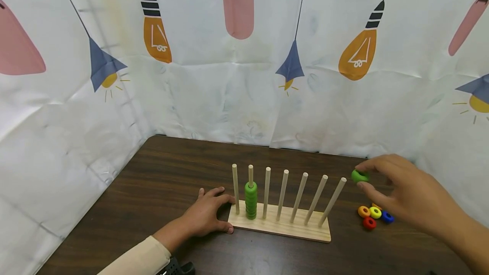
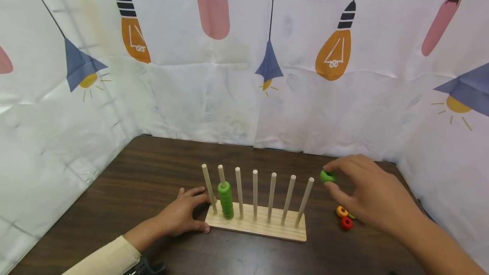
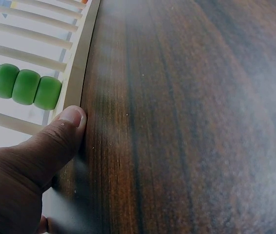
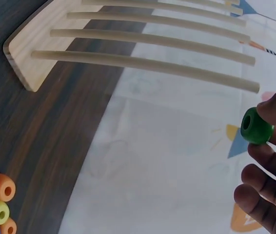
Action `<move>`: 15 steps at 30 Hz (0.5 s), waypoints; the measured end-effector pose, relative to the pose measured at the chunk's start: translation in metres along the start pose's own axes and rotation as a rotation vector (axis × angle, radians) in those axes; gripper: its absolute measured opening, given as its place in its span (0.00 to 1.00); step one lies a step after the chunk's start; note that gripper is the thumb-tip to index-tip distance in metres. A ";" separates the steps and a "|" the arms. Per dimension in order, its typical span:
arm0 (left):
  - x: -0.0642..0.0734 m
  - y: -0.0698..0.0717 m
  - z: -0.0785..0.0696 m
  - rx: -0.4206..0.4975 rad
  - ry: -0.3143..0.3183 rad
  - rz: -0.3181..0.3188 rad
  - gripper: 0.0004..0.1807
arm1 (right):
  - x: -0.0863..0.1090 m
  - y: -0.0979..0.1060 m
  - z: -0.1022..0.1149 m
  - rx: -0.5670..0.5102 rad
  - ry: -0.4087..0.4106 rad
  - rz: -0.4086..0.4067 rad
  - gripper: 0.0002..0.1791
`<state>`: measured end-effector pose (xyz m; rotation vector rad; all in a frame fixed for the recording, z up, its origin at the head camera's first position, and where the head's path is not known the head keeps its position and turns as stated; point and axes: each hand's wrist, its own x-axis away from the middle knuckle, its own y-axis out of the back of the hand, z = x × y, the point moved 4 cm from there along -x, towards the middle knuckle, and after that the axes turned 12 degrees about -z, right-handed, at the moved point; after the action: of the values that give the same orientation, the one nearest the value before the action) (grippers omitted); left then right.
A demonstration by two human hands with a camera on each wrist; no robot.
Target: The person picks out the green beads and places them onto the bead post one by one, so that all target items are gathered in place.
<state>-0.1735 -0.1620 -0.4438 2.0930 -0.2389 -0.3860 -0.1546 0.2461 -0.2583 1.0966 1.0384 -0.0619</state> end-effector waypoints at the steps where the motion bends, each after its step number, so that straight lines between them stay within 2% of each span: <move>1: 0.000 0.000 0.000 0.000 -0.001 0.000 0.36 | -0.002 0.000 0.002 -0.007 0.006 0.000 0.24; 11: 0.000 0.001 -0.001 0.004 0.004 0.002 0.36 | -0.013 0.003 0.015 -0.057 0.075 -0.029 0.13; 15: 0.000 0.001 -0.001 0.002 0.003 -0.001 0.36 | -0.017 0.001 0.019 -0.075 0.094 -0.050 0.26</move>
<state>-0.1729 -0.1621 -0.4430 2.0952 -0.2368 -0.3838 -0.1512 0.2253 -0.2441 1.0129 1.1435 -0.0116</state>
